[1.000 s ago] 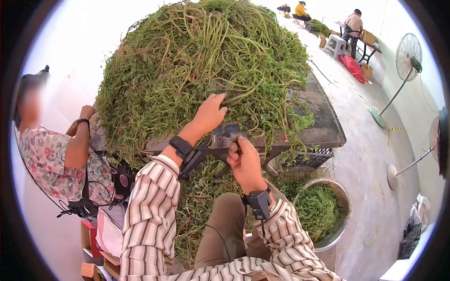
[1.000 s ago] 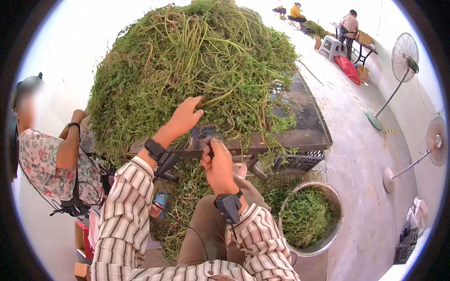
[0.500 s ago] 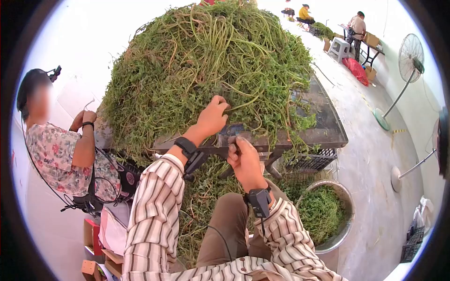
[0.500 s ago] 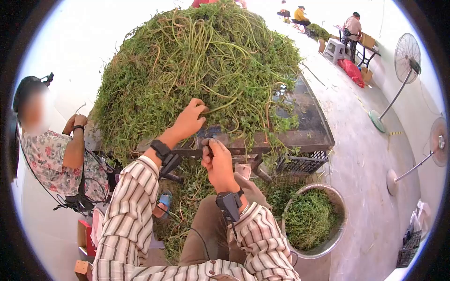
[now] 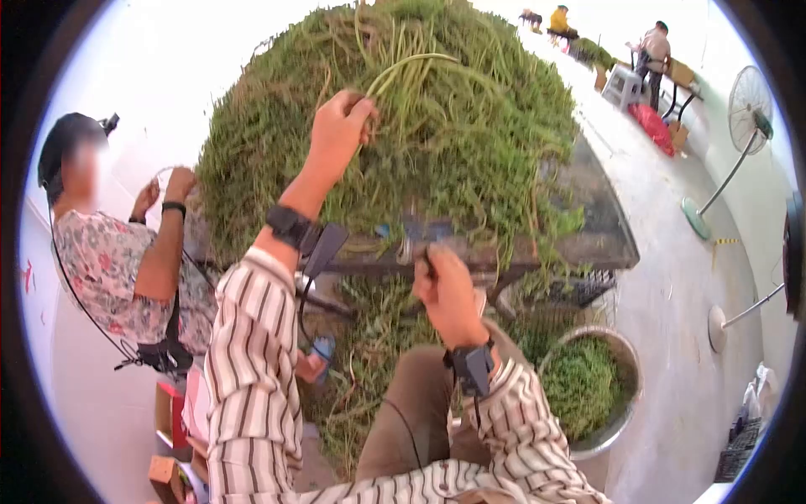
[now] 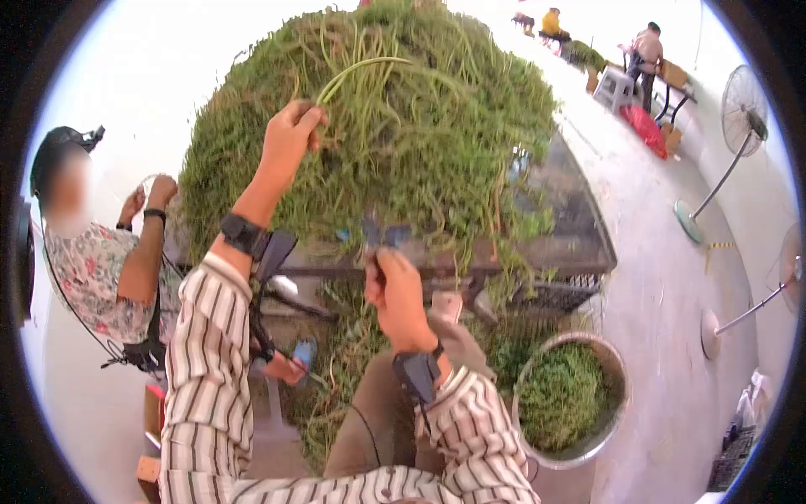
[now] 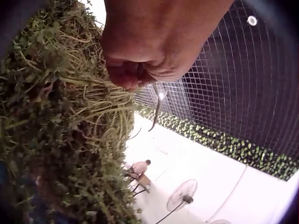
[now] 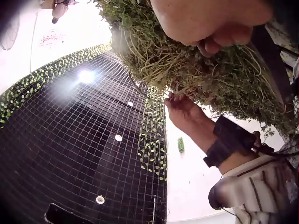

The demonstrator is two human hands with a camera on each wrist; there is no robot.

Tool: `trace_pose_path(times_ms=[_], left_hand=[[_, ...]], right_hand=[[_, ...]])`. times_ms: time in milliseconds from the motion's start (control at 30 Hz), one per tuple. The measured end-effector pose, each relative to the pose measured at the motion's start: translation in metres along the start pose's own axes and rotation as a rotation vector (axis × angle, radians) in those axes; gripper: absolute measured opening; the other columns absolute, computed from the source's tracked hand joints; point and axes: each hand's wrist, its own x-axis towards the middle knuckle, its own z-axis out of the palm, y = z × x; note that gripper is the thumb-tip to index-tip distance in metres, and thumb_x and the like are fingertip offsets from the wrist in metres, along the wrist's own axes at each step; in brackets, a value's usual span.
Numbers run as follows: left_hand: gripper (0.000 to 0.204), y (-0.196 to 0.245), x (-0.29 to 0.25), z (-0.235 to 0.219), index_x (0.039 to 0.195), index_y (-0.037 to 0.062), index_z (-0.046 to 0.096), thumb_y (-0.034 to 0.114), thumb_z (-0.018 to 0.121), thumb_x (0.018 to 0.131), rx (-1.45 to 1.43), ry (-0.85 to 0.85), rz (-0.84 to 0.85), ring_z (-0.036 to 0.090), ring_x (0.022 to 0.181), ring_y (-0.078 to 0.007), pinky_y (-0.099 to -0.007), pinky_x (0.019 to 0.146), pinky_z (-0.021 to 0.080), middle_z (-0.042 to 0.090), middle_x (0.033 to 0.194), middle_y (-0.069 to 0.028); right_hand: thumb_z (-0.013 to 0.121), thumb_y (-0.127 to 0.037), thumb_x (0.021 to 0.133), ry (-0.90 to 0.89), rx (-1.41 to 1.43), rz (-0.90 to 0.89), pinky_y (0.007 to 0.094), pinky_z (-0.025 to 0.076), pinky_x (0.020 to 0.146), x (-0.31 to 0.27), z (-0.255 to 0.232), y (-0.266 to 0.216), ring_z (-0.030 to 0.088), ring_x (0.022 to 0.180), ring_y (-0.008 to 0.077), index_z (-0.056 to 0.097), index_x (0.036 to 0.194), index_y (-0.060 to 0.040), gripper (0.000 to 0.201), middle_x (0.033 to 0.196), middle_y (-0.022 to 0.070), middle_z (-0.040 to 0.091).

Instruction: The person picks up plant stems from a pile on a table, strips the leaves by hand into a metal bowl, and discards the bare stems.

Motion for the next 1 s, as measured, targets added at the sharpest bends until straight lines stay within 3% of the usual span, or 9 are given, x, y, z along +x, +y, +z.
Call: trace_pose_path(times_ms=[33, 167, 233, 367, 500, 600, 733, 900, 1000], left_hand=[[0.022, 0.010, 0.002, -0.004, 0.096, 0.0007, 0.059, 0.021, 0.054, 0.089, -0.139, 0.068, -0.116, 0.053, 0.062, -0.0074, -0.0246, 0.054, 0.043, 0.060, 0.077, -0.0021], [0.018, 0.031, 0.012, -0.024, 0.095, 0.0042, 0.060, 0.020, 0.051, 0.091, -0.209, 0.098, -0.014, 0.054, 0.063, -0.0083, -0.0267, 0.056, 0.047, 0.060, 0.078, -0.0011], [0.016, 0.045, 0.010, -0.026, 0.095, 0.0052, 0.061, 0.019, 0.053, 0.091, -0.173, 0.144, -0.033, 0.055, 0.064, -0.0078, -0.0255, 0.057, 0.048, 0.062, 0.084, -0.0012], [0.017, 0.068, 0.017, -0.032, 0.099, 0.0044, 0.059, 0.018, 0.055, 0.090, -0.297, 0.110, 0.023, 0.055, 0.065, -0.0062, -0.0206, 0.055, 0.048, 0.064, 0.096, -0.0025], [0.016, 0.092, 0.029, -0.041, 0.100, 0.0029, 0.060, 0.014, 0.052, 0.090, -0.411, 0.126, 0.106, 0.056, 0.069, -0.0090, -0.0244, 0.061, 0.051, 0.064, 0.093, -0.0049], [0.017, 0.101, 0.039, -0.050, 0.100, 0.0026, 0.057, 0.016, 0.055, 0.089, -0.478, 0.116, 0.309, 0.056, 0.074, -0.0100, -0.0236, 0.066, 0.051, 0.063, 0.096, -0.0066], [0.018, 0.088, 0.033, -0.034, 0.099, 0.0019, 0.057, 0.017, 0.054, 0.090, -0.391, 0.033, 0.051, 0.057, 0.073, -0.0103, -0.0245, 0.067, 0.051, 0.063, 0.091, -0.0069], [0.019, 0.093, 0.017, -0.013, 0.098, 0.0019, 0.058, 0.018, 0.056, 0.089, -0.313, -0.011, 0.059, 0.057, 0.069, -0.0100, -0.0263, 0.066, 0.051, 0.063, 0.088, -0.0050], [0.021, 0.085, 0.004, 0.002, 0.100, 0.0017, 0.058, 0.019, 0.057, 0.088, -0.201, -0.155, 0.130, 0.056, 0.068, -0.0088, -0.0244, 0.062, 0.049, 0.063, 0.086, -0.0041]], right_hand=[[0.047, -0.021, 0.093, -0.028, -0.004, -0.026, 0.0247, 0.031, 0.046, 0.000, 0.001, -0.003, 0.038, 0.050, 0.0084, 0.054, 0.088, -0.0036, 0.020, 0.064, 0.0002, 0.047], [0.046, -0.021, 0.094, -0.002, 0.018, 0.050, 0.0249, 0.031, 0.046, -0.009, 0.001, -0.002, 0.039, 0.051, 0.0089, 0.055, 0.090, -0.0024, 0.020, 0.065, 0.0007, 0.048], [0.046, -0.020, 0.094, -0.061, 0.018, -0.010, 0.0251, 0.032, 0.047, -0.005, -0.002, -0.001, 0.039, 0.052, 0.0083, 0.055, 0.091, -0.0026, 0.019, 0.066, 0.0003, 0.049], [0.046, -0.018, 0.093, -0.054, 0.005, 0.055, 0.0255, 0.032, 0.048, -0.007, 0.001, -0.002, 0.039, 0.053, 0.0082, 0.053, 0.090, -0.0032, 0.017, 0.067, 0.0004, 0.049], [0.046, -0.017, 0.092, -0.070, -0.004, 0.040, 0.0240, 0.032, 0.048, -0.005, 0.000, -0.001, 0.040, 0.053, 0.0081, 0.053, 0.090, -0.0037, 0.015, 0.067, 0.0003, 0.049], [0.047, -0.016, 0.092, -0.067, 0.015, 0.036, 0.0241, 0.032, 0.048, -0.004, -0.002, 0.002, 0.040, 0.053, 0.0082, 0.053, 0.091, -0.0034, 0.015, 0.067, 0.0002, 0.049], [0.047, -0.017, 0.091, -0.097, 0.016, 0.016, 0.0244, 0.032, 0.047, -0.004, 0.000, 0.002, 0.040, 0.052, 0.0081, 0.054, 0.091, -0.0034, 0.015, 0.067, 0.0002, 0.050], [0.048, -0.018, 0.091, -0.048, 0.005, 0.011, 0.0243, 0.032, 0.046, -0.002, 0.002, -0.002, 0.039, 0.051, 0.0079, 0.054, 0.091, -0.0040, 0.015, 0.068, 0.0010, 0.050], [0.049, -0.018, 0.091, -0.028, -0.021, -0.038, 0.0243, 0.032, 0.045, 0.003, -0.002, -0.005, 0.040, 0.051, 0.0075, 0.053, 0.092, -0.0040, 0.015, 0.068, 0.0009, 0.050]])
